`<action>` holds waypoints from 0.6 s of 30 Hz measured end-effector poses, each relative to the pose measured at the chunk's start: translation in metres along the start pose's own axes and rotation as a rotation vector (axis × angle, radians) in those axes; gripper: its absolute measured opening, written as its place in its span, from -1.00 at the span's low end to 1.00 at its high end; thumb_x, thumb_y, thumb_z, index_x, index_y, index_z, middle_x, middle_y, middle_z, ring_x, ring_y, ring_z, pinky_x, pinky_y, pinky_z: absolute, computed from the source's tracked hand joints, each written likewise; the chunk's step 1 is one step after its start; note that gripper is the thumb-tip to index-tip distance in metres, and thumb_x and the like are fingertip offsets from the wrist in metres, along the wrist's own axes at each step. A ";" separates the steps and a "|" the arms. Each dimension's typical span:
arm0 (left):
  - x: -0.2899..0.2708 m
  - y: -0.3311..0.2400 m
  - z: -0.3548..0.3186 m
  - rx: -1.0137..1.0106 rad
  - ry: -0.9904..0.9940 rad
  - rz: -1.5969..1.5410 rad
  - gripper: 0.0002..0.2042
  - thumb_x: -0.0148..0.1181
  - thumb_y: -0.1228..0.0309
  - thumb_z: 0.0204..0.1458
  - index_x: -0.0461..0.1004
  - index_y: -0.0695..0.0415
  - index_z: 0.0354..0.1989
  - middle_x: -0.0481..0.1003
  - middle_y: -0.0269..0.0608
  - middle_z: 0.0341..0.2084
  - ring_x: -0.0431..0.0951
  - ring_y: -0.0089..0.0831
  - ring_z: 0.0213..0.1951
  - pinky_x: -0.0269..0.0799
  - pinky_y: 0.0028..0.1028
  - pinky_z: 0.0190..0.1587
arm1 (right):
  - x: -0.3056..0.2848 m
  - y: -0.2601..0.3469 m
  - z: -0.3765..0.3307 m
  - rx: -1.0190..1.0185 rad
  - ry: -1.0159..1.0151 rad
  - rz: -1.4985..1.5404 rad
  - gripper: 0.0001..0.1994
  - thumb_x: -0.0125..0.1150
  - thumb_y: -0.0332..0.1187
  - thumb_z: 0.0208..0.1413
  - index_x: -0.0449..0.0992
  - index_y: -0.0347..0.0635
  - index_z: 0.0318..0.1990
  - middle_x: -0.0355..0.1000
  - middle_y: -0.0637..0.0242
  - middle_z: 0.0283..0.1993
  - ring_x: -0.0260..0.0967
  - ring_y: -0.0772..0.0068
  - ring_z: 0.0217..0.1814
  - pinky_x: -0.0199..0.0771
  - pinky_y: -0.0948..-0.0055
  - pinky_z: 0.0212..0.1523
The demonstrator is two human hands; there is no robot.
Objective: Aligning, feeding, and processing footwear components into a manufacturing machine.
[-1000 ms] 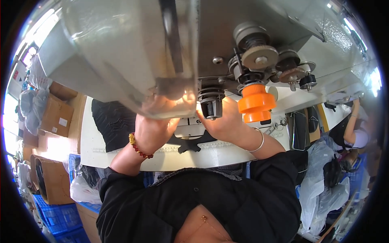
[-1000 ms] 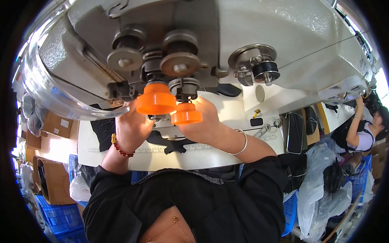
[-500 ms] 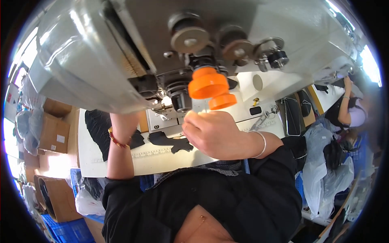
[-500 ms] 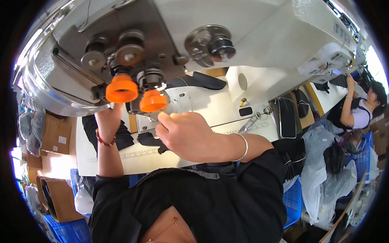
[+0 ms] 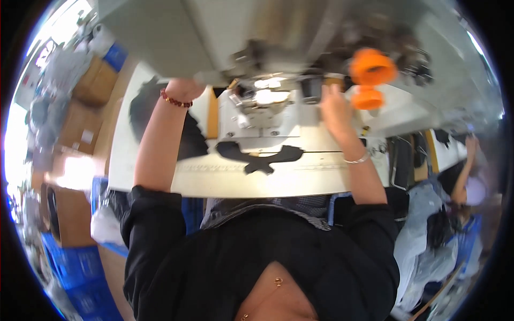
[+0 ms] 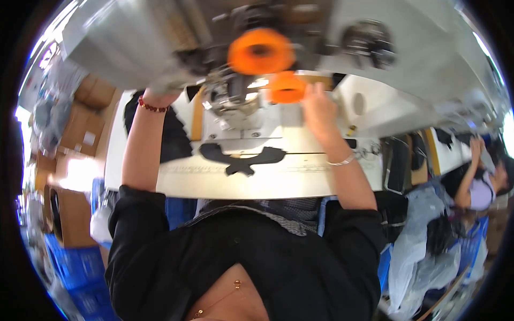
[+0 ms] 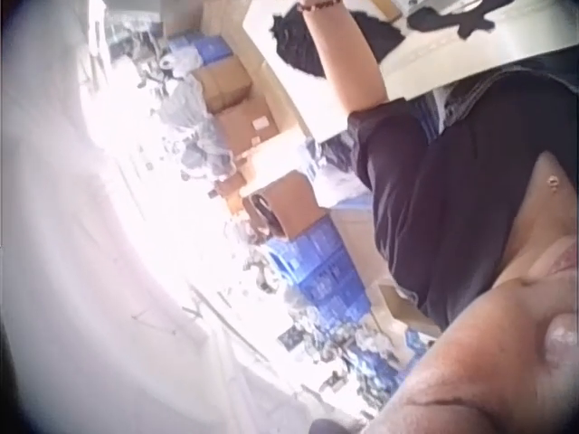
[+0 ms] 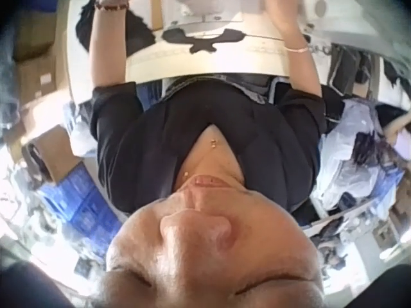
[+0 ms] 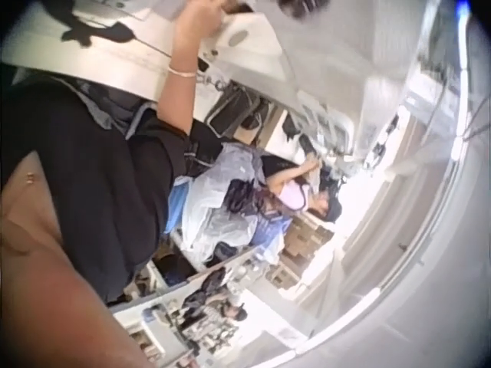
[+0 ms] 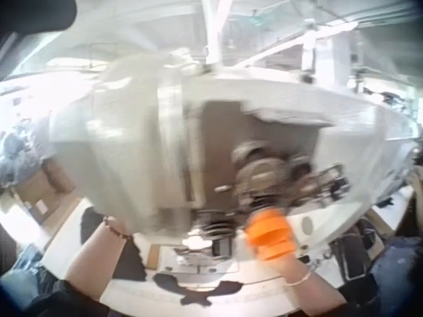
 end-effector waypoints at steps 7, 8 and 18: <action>0.019 -0.100 -0.138 -0.556 -0.442 1.269 -0.89 0.24 0.53 0.04 0.46 0.32 -0.34 0.33 -0.55 -0.55 0.25 -0.80 -0.45 0.20 -0.67 -0.41 | -0.013 -0.005 -0.041 -0.034 0.011 0.123 -0.56 0.37 -0.36 -0.05 0.40 -0.12 0.02 0.29 0.22 -0.06 0.41 0.08 -0.10 0.49 0.15 -0.18; 0.019 -0.102 -0.163 -0.613 -0.493 1.212 -0.90 0.24 0.53 0.04 0.46 0.30 -0.36 0.30 -0.57 -0.56 0.22 -0.81 -0.46 0.17 -0.67 -0.44 | -0.013 -0.004 -0.045 -0.048 0.010 0.126 -0.56 0.37 -0.36 -0.05 0.40 -0.12 0.02 0.29 0.22 -0.06 0.41 0.08 -0.10 0.49 0.15 -0.18; 0.031 -0.069 -0.238 -0.520 -0.728 1.706 -0.91 0.27 0.55 -0.06 0.51 0.29 -0.39 0.51 -0.12 -0.54 0.51 -0.31 -0.50 0.42 -0.42 -0.38 | -0.018 0.009 -0.065 -0.143 -0.180 0.071 -0.53 0.39 -0.44 -0.08 0.40 -0.22 0.04 0.27 0.22 -0.15 0.42 0.17 -0.19 0.50 0.28 -0.24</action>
Point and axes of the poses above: each hand's wrist, its own z-axis towards the middle knuckle, its own x-axis out of the palm, y = z × x, the point moved 5 cm from there along z, towards the middle knuckle
